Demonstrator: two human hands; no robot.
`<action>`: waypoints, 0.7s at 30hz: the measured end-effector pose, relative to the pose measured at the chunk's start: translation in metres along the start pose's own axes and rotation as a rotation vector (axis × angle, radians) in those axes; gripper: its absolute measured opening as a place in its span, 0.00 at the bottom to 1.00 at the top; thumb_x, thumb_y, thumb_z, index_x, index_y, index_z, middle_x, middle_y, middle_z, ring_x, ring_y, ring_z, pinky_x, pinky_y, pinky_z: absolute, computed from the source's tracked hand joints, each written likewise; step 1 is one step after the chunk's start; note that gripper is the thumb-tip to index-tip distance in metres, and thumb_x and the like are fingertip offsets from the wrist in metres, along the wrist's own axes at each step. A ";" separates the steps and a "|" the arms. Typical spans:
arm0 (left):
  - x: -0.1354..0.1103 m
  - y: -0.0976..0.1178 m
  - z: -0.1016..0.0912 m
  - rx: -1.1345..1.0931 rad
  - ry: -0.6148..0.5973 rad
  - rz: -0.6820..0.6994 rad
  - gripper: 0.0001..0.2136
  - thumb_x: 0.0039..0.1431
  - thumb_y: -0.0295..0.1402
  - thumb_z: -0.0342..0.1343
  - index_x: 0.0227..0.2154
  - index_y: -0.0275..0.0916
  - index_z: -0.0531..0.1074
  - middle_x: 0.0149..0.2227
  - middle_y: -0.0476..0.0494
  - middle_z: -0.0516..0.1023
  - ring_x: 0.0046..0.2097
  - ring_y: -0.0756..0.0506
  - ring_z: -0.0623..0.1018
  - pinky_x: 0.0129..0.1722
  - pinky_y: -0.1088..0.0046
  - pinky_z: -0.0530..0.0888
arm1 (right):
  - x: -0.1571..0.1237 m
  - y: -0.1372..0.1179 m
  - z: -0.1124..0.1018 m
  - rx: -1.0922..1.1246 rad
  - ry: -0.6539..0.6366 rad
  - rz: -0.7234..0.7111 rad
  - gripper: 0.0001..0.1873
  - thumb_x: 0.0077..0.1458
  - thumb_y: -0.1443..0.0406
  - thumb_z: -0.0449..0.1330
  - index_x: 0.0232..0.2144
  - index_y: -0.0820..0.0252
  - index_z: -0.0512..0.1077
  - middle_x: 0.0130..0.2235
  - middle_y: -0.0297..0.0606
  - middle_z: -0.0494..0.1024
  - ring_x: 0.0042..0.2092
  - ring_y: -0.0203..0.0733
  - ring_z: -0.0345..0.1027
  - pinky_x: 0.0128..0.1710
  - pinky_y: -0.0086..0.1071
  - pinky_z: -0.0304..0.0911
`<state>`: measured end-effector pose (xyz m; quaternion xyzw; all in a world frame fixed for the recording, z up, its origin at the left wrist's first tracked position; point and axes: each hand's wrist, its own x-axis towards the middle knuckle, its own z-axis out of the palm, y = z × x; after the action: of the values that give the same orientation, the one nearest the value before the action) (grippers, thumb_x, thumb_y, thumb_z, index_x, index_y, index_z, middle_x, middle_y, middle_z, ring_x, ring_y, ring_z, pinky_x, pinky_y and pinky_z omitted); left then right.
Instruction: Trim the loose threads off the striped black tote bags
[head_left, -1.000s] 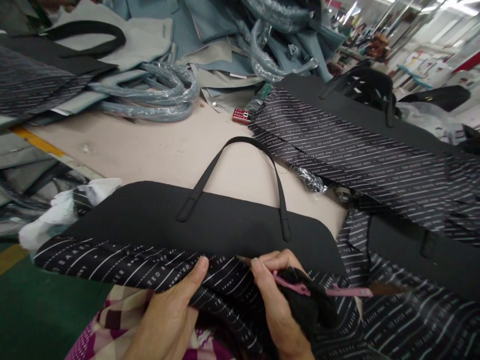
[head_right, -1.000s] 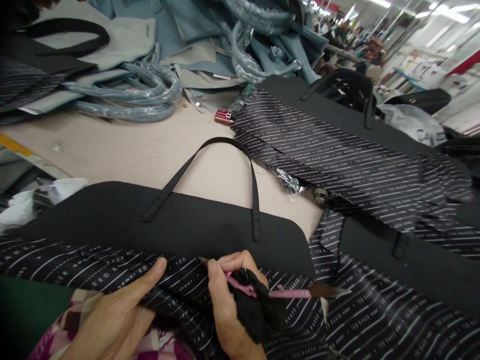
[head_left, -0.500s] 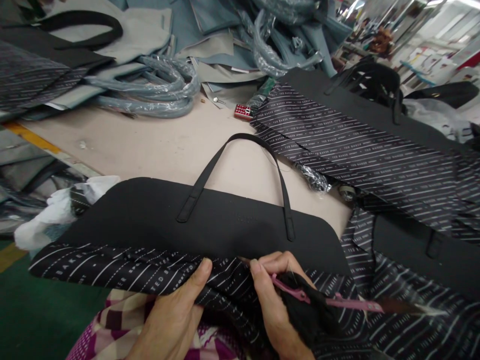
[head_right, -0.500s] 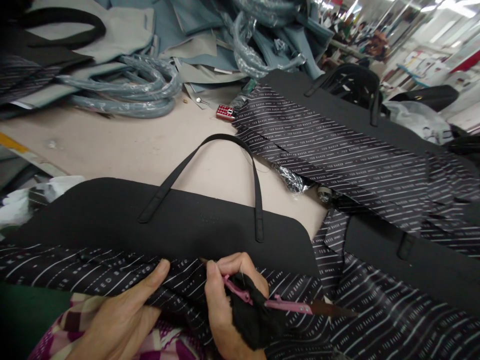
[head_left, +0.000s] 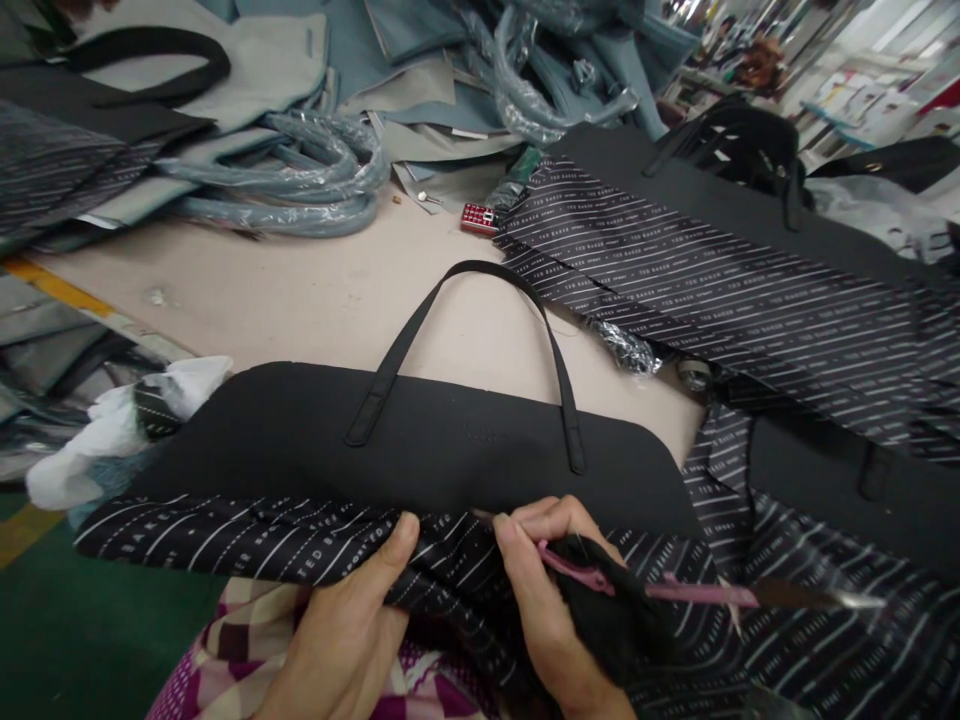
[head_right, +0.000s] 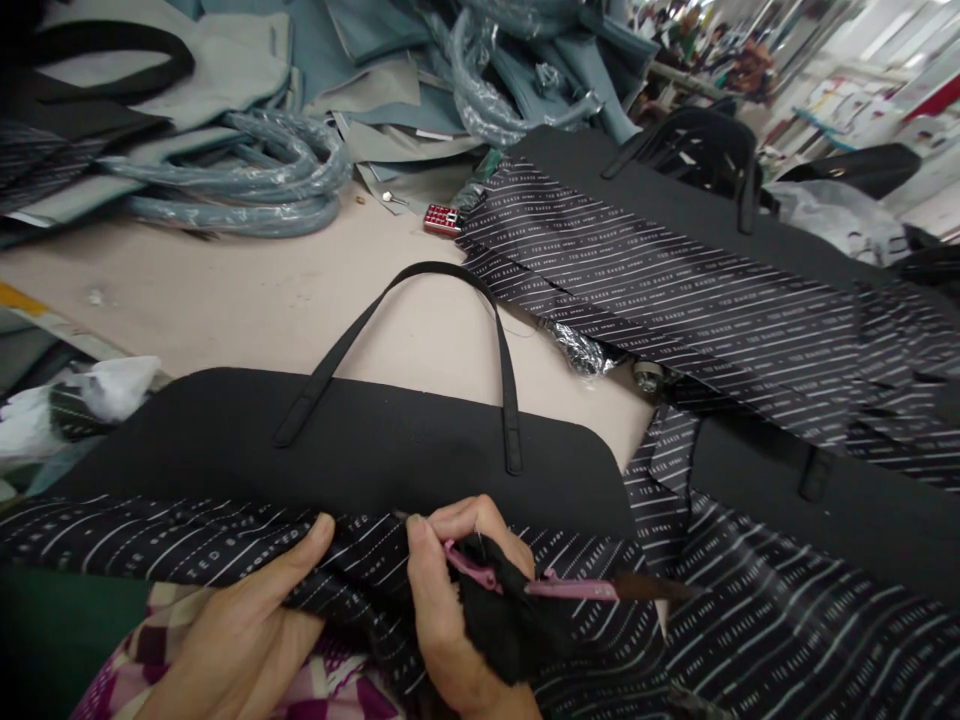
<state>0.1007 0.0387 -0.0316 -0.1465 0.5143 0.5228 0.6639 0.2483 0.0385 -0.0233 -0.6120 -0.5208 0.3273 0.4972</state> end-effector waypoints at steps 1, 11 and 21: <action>-0.002 0.001 0.002 0.001 -0.024 -0.011 0.30 0.43 0.16 0.76 0.52 0.38 0.84 0.58 0.41 0.86 0.65 0.32 0.79 0.66 0.59 0.77 | 0.001 0.000 -0.001 0.012 -0.006 0.005 0.16 0.71 0.61 0.63 0.29 0.52 0.69 0.31 0.26 0.75 0.31 0.35 0.70 0.36 0.31 0.64; -0.004 0.002 0.020 0.122 0.030 0.011 0.22 0.42 0.23 0.79 0.43 0.34 0.87 0.52 0.36 0.88 0.58 0.30 0.84 0.57 0.58 0.85 | -0.001 0.005 -0.005 0.032 -0.008 0.003 0.16 0.72 0.61 0.64 0.29 0.52 0.70 0.32 0.25 0.75 0.32 0.34 0.71 0.35 0.31 0.64; -0.005 0.000 0.014 0.106 0.045 -0.020 0.17 0.55 0.25 0.75 0.48 0.34 0.86 0.53 0.35 0.88 0.58 0.33 0.85 0.55 0.64 0.85 | -0.001 0.001 -0.002 0.045 0.011 -0.006 0.16 0.72 0.61 0.65 0.29 0.53 0.70 0.31 0.24 0.74 0.31 0.33 0.68 0.34 0.31 0.63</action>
<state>0.1087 0.0466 -0.0214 -0.1279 0.5547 0.4847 0.6641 0.2504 0.0367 -0.0236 -0.6008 -0.5124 0.3341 0.5147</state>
